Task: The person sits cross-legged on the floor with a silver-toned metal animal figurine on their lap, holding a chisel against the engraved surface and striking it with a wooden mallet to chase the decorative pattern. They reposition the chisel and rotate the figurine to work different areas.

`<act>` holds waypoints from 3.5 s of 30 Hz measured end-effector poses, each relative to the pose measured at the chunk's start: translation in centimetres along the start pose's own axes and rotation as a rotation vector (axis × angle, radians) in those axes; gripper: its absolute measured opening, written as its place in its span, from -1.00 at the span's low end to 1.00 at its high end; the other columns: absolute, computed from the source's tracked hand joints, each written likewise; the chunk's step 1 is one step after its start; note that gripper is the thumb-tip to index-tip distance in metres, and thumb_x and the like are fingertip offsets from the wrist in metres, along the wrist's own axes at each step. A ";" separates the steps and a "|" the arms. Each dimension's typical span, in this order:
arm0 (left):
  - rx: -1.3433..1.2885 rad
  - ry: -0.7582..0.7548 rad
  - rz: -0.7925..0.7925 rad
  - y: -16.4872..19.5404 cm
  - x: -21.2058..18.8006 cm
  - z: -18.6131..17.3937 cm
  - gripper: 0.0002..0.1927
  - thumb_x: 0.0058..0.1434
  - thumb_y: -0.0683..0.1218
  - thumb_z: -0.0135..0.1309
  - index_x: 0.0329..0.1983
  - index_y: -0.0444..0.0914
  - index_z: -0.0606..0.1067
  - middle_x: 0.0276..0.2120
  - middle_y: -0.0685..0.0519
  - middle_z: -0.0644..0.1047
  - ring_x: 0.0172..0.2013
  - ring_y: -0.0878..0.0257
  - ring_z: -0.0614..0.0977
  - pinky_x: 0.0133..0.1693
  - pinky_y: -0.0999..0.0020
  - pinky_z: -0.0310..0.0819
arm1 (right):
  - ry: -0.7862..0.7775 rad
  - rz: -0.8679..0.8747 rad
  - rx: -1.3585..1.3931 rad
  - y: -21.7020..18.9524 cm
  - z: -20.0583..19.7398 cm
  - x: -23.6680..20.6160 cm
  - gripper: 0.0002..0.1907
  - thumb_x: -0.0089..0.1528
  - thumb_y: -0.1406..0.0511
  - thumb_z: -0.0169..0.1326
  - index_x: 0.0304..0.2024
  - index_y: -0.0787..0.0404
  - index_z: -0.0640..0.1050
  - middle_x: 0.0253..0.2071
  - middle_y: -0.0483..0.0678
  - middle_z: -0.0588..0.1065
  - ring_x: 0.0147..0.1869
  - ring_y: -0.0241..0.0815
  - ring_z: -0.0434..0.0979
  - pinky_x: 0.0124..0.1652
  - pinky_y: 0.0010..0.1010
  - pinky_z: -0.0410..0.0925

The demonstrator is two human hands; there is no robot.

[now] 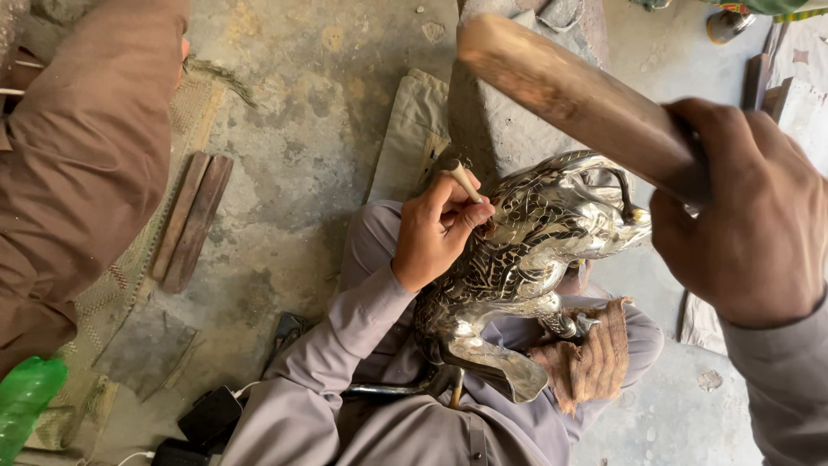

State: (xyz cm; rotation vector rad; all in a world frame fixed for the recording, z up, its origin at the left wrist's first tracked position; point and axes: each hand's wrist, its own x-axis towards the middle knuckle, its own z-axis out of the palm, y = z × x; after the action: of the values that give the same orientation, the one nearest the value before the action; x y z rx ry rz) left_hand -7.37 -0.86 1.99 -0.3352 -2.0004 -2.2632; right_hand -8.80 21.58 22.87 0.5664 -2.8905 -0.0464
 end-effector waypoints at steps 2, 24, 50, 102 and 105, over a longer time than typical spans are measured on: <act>0.048 0.026 -0.009 0.2 -0.1 0.3 -0.77 0.37 -0.12 0.21 -0.09 -0.31 0.42 -0.37 0.09 0.62 -0.36 0.47 0.65 -0.37 0.58 0.50 | 0.056 -0.063 0.072 -1.1 -0.5 1.7 -0.48 0.14 0.41 0.25 0.18 0.25 0.53 -0.14 0.10 0.50 -0.19 0.11 0.55 -0.15 -0.11 0.43; -0.002 -0.028 -0.016 0.3 0.8 0.5 -0.79 0.41 -0.14 0.16 -0.08 -0.35 0.40 -0.30 0.06 0.61 -0.28 0.41 0.70 -0.28 0.54 0.62 | -0.036 -0.239 -0.320 -2.7 1.7 5.6 -0.83 0.33 0.28 0.12 -0.02 0.10 0.57 -0.35 -0.13 0.50 -0.42 -0.30 0.43 -0.36 -0.42 0.31; 0.035 -0.112 0.094 0.5 1.5 -1.4 -0.80 0.36 -0.20 0.20 -0.10 -0.30 0.40 -0.32 0.07 0.60 -0.29 0.34 0.70 -0.28 0.47 0.59 | 0.033 -0.282 -0.356 -2.7 2.4 5.3 -0.76 0.24 0.30 0.26 -0.05 0.07 0.55 -0.42 -0.08 0.57 -0.48 -0.16 0.52 -0.39 -0.19 0.40; 0.171 -0.178 0.258 -3.5 1.4 -4.6 -0.76 0.39 -0.02 0.18 -0.08 -0.22 0.41 -0.30 0.03 0.54 -0.37 0.17 0.62 -0.32 0.23 0.49 | -0.153 -0.157 -0.244 -6.8 3.8 5.8 -0.80 0.27 0.41 0.24 -0.07 0.22 0.53 -0.28 0.03 0.60 -0.38 -0.10 0.58 -0.36 -0.25 0.42; 0.113 -0.176 0.246 -3.7 1.4 -4.7 -0.76 0.39 -0.02 0.16 -0.04 -0.24 0.43 -0.28 0.04 0.54 -0.36 0.17 0.64 -0.32 0.24 0.50 | -0.136 -0.084 -0.073 -6.9 3.9 5.9 -0.79 0.32 0.41 0.20 -0.04 0.26 0.46 -0.26 0.03 0.56 -0.26 -0.10 0.59 -0.25 -0.34 0.42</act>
State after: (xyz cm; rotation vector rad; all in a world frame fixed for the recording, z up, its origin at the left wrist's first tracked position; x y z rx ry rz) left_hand -9.96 -4.92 -1.79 -0.7479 -2.0262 -2.0250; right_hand -12.33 12.97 19.69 0.6969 -2.9795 -0.2101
